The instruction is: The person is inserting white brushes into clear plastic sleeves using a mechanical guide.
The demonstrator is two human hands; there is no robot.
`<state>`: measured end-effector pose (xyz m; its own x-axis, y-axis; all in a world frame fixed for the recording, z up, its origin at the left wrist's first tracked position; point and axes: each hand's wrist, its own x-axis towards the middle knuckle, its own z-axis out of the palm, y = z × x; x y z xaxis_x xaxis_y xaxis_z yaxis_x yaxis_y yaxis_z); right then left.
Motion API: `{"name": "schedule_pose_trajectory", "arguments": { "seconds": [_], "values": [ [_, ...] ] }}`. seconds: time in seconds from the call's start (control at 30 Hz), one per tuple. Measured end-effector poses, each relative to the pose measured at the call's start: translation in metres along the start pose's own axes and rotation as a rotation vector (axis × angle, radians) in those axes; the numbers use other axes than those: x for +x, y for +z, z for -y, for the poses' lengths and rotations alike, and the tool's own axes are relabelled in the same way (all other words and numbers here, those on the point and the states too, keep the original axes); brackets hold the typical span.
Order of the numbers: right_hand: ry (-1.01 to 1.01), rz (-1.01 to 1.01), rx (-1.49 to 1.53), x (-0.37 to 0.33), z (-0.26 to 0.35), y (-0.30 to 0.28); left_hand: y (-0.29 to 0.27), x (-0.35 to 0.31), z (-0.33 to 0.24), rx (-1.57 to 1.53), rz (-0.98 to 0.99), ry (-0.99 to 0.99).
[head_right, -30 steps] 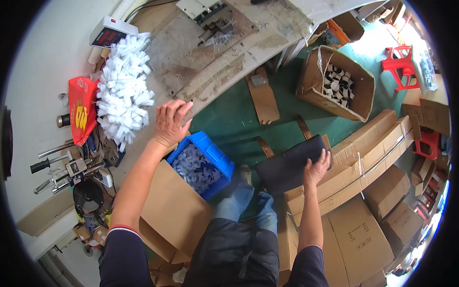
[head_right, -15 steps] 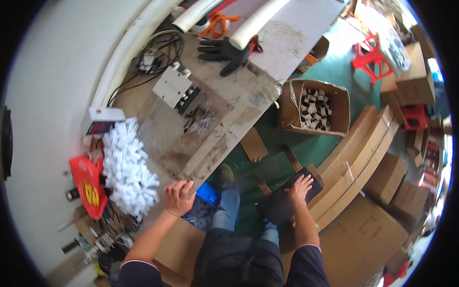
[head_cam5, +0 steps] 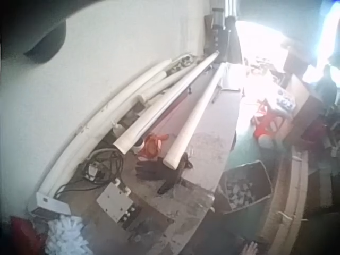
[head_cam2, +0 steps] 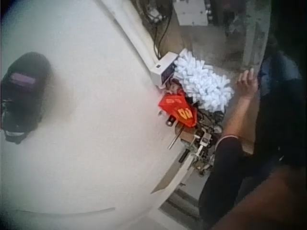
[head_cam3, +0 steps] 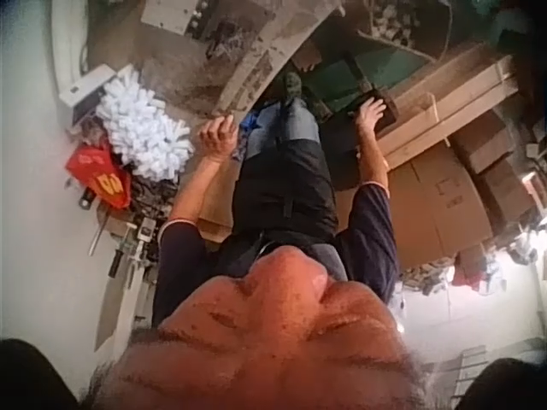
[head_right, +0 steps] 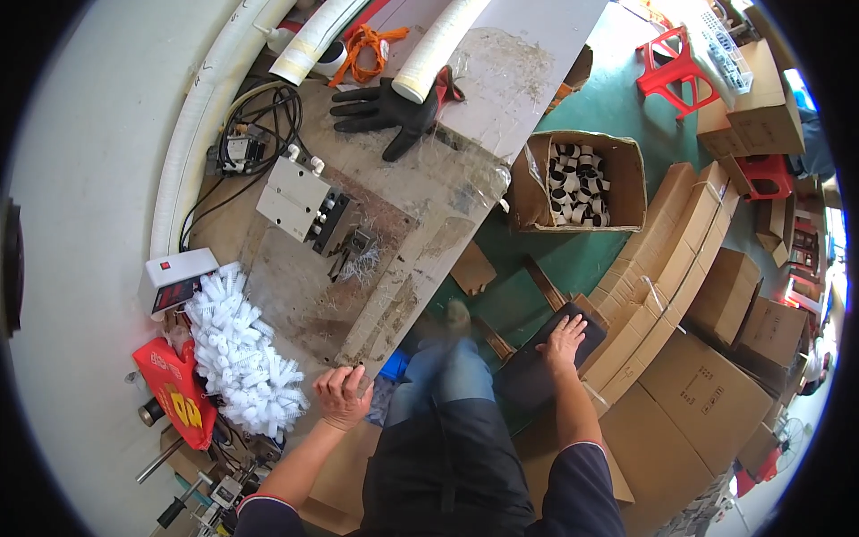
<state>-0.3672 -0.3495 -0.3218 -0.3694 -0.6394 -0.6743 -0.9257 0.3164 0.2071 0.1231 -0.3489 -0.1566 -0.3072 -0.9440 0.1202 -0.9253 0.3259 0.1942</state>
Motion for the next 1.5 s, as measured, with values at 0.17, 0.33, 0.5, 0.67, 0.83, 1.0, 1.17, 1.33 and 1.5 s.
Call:
{"name": "schedule_pose_trajectory", "arguments": {
  "seconds": [0.17,0.33,0.5,0.67,0.83,1.0,1.17,1.33,1.5],
  "values": [
    [-0.014,0.0,0.016,0.007,0.011,0.007,-0.005,-0.005,0.005,0.009,0.0,-0.032],
    [-0.12,0.092,-0.013,0.023,0.013,0.049,-0.024,-0.006,0.008,0.053,0.012,-0.066],
    [0.015,0.278,0.004,0.088,-0.091,0.074,-0.014,-0.006,0.008,0.001,-0.044,-0.1],
    [-0.049,0.387,0.148,0.162,-0.049,0.02,-0.012,-0.01,0.01,-0.061,-0.007,-0.084],
    [-0.072,0.508,0.382,0.246,-0.005,-0.026,-0.003,-0.011,0.005,0.038,-0.079,-0.073],
    [-0.115,0.685,0.661,0.29,0.062,-0.047,-0.003,-0.013,-0.004,0.109,-0.117,-0.075],
    [-0.105,0.861,0.967,0.297,0.069,-0.103,0.012,-0.016,-0.006,0.194,-0.219,-0.057],
    [-0.816,0.197,0.857,0.238,0.08,-0.169,-0.012,-0.022,-0.028,0.223,-0.186,-0.114],
    [-1.191,-0.307,0.504,0.171,0.053,-0.165,0.001,-0.023,-0.039,0.313,-0.192,-0.171]
  ]
}}
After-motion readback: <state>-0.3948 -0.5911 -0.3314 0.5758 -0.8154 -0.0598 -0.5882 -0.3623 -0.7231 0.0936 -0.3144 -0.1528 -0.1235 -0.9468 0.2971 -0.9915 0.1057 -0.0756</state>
